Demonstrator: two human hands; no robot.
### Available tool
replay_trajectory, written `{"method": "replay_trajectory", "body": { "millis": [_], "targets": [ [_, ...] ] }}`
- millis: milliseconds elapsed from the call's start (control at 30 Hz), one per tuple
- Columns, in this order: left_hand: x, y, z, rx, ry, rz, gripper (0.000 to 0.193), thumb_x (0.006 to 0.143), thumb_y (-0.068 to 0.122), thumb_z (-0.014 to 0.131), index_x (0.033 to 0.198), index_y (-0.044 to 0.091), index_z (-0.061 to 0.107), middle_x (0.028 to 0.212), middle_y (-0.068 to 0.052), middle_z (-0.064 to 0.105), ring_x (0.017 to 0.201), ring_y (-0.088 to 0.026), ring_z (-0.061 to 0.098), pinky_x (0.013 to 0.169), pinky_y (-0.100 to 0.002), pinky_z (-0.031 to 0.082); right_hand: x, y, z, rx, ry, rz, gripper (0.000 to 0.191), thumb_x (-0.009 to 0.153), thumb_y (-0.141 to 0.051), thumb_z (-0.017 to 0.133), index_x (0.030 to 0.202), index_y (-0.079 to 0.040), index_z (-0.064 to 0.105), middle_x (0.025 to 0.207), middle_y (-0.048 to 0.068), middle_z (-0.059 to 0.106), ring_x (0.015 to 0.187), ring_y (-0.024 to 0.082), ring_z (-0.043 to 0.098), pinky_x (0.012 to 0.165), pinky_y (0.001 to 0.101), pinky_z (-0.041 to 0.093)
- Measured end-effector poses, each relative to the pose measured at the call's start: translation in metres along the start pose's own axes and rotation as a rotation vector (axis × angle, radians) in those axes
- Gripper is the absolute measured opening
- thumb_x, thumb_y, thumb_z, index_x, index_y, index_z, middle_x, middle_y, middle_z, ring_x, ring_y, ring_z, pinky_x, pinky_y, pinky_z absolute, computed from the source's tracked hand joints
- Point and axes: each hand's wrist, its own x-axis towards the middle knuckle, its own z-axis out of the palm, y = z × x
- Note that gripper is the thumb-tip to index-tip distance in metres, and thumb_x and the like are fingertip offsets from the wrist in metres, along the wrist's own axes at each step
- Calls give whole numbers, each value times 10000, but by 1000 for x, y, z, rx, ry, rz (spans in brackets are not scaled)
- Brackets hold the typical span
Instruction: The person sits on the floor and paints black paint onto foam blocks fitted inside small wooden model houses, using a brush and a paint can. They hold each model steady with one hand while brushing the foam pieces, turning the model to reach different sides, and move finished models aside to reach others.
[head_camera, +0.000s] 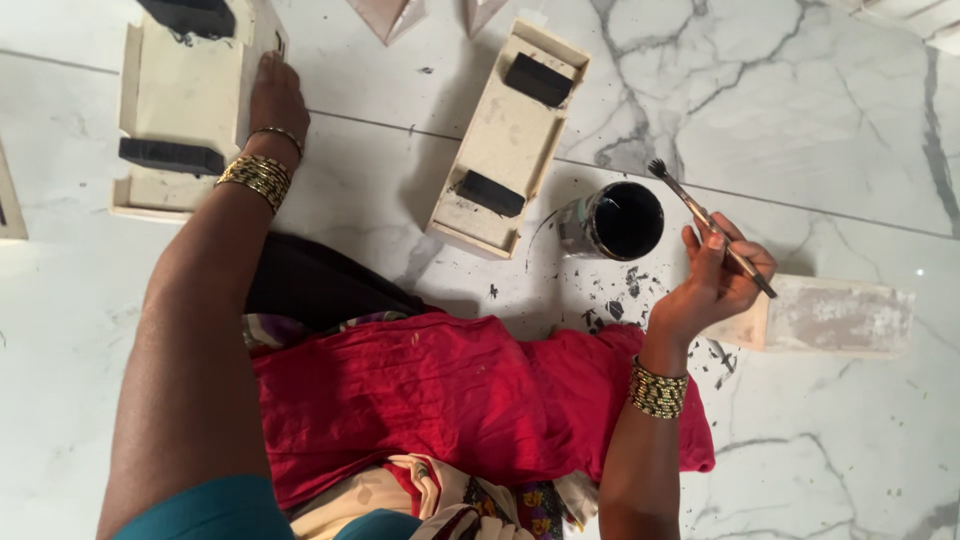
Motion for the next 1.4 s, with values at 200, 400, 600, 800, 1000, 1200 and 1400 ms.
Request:
{"method": "replay_trajectory", "body": {
  "millis": [200,400,600,800,1000,1200,1400],
  "targets": [
    [-18,-14,15,57,0,24,513,1050,314,447,1468,32,539,1594,-154,414,1517,-362,275,1247,-512,106,-1,7,-1,19,2,-13,197,1084,-28,652,1158,-54,472,1265,233,679,1094,267,740,910,362,667],
    [-10,-4,27,80,-2,-4,525,1048,305,420,1464,3,529,1581,-183,410,1486,-385,283,1223,-529,127,0,6,-1,0,-27,-39,182,1078,-24,630,1148,-66,468,1255,225,681,1111,276,743,906,374,678],
    [-1,-4,10,-114,18,-71,487,1066,310,430,1421,18,594,1546,-217,449,1484,-413,309,1216,-540,193,-2,3,7,2,-31,-28,196,1104,-10,645,1159,-49,461,1268,235,674,1116,271,729,929,386,676],
    [-32,-14,-15,-329,272,-297,458,1003,174,588,1399,-54,612,1508,-226,479,1404,-372,408,1103,-485,370,-7,0,14,53,-98,-31,214,1096,-28,655,1161,-47,452,1270,237,672,1127,274,729,956,386,678],
    [-62,-36,-21,-549,272,-654,370,1015,64,649,1314,-133,552,1350,-269,522,1159,-344,526,921,-399,504,-7,0,7,111,-55,-51,235,1048,-39,688,1119,-51,464,1225,227,673,1085,280,737,890,384,679],
    [-70,-11,-36,-532,269,-565,304,887,128,654,1134,-46,620,1170,-210,560,1056,-326,571,778,-386,537,-12,6,-10,123,-38,-41,222,1045,-56,678,1131,-41,473,1228,223,669,1072,269,734,888,362,677],
    [-61,38,-99,-630,404,-437,116,958,144,620,1042,68,650,1076,-149,579,987,-315,576,739,-417,525,-18,4,-26,106,-4,-43,210,1046,-50,665,1106,-50,464,1234,222,670,1076,266,746,876,355,686]
  ]
}}
